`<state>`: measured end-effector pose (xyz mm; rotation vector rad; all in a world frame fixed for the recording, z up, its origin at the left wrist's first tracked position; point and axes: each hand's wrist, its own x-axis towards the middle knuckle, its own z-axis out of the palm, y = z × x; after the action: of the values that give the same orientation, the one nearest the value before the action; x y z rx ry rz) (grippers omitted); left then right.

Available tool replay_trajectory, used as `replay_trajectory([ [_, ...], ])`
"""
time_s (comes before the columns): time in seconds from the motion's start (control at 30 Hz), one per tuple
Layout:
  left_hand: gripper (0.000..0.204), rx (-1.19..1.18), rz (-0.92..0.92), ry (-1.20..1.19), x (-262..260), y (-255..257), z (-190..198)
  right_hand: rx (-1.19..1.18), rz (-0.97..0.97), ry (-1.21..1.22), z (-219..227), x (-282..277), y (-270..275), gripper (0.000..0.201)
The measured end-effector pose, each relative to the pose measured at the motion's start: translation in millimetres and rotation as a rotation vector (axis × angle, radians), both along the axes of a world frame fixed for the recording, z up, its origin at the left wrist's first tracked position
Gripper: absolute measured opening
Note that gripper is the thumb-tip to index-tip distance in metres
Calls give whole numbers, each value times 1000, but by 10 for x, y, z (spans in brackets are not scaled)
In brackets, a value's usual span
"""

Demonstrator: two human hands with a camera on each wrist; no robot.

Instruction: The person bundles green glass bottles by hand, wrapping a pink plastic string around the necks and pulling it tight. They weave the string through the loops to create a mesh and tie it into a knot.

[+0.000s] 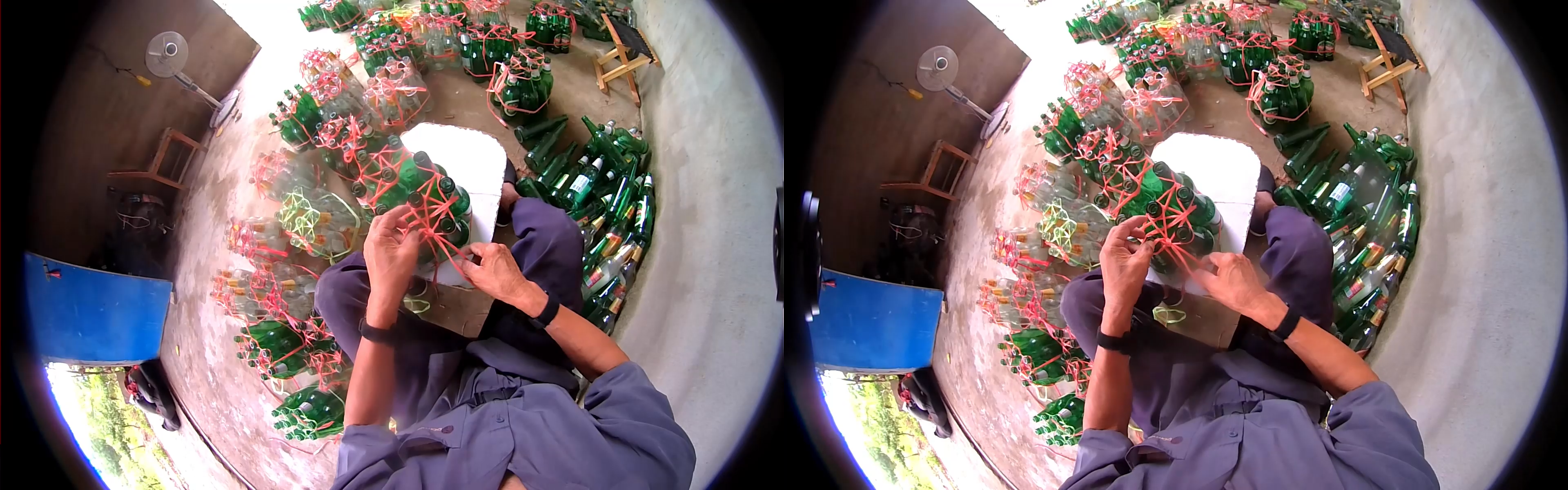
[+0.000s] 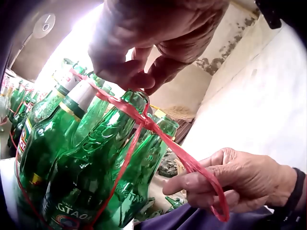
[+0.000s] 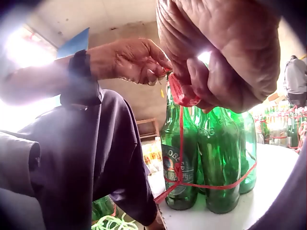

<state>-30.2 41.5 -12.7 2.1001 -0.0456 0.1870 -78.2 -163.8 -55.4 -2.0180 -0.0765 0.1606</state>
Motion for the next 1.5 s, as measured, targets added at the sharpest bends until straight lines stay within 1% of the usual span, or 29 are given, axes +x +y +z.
replay_trajectory([
  [0.07, 42, 29, -12, 10, 16, 9, -20, 3, 0, -3, -31, -3, -12, 31],
  [0.13, 43, -57, 26, 10, 27, 12, -27, 29, -18, 24, -58, -9, -25, 31],
  [0.17, 43, -56, 26, 9, 25, 20, -28, 30, -18, 24, -59, -10, -33, 31],
  [0.23, 40, -246, 15, 143, 18, 37, -5, -40, 23, -15, -56, -13, -46, 27],
  [0.33, 36, -289, 41, 197, -1, 36, 42, -51, 1, -60, -112, -29, -41, 26],
  [0.47, 33, -367, 33, 195, -44, 86, -18, -39, 4, -58, -150, -39, -44, 26],
  [0.53, 27, -560, 97, 164, -96, 79, -23, -44, 5, -67, -161, -55, -50, 26],
  [0.57, 27, -559, 97, 165, -117, 95, -44, -43, 4, -66, -157, -59, -52, 26],
  [0.63, 25, -729, 27, 85, -144, 131, -71, -41, 3, 6, -129, -60, -61, 29],
  [0.67, 25, -728, 28, 85, -154, 153, -84, -41, 3, 6, -111, -61, -66, 29],
  [0.73, 26, -900, -29, 45, -177, 167, -11, -65, 8, 41, -79, -68, -73, 28],
  [0.8, 27, -932, -43, 42, -198, 174, 94, -51, -2, 17, -134, -78, -76, 27],
  [0.87, 29, -983, -114, 9, -215, 173, 192, -38, -12, -7, -165, -83, -93, 25],
  [0.9, 33, -985, -137, 9, -212, 198, 217, -17, -18, 27, -155, -80, -102, 26],
  [0.93, 33, -986, -136, 9, -217, 190, 236, 4, -24, 61, -150, -79, -112, 27],
  [1.0, 34, -988, -146, -80, -229, 162, 300, -19, -32, 55, -163, -89, -134, 27],
  [1.07, 37, -977, -151, -93, -216, 191, 359, -41, -39, 48, -168, -96, -153, 27],
  [1.17, 43, -956, -100, -164, -197, 242, 488, -41, -33, 71, -140, -110, -178, 27],
  [1.2, 47, -908, -96, -222, -166, 280, 509, -30, -26, 77, -119, -120, -186, 27],
  [1.27, 54, -825, 5, -217, -177, 300, 557, -17, -18, 82, -103, -133, -190, 26],
  [1.3, 54, -824, 4, -217, -178, 305, 543, -20, -17, 74, -103, -144, -191, 26],
  [1.37, 64, -491, 121, -219, -191, 315, 494, -21, -16, 68, -92, -169, -186, 26],
  [1.4, 64, -491, 120, -219, -218, 306, 497, -19, -26, 28, -77, -181, -176, 27],
  [1.47, 69, -21, 169, -327, -269, 264, 503, -18, -36, -11, -74, -176, -176, 29],
  [1.5, 74, 74, 190, -411, -265, 230, 488, -14, -36, -31, -80, -170, -182, 31],
])
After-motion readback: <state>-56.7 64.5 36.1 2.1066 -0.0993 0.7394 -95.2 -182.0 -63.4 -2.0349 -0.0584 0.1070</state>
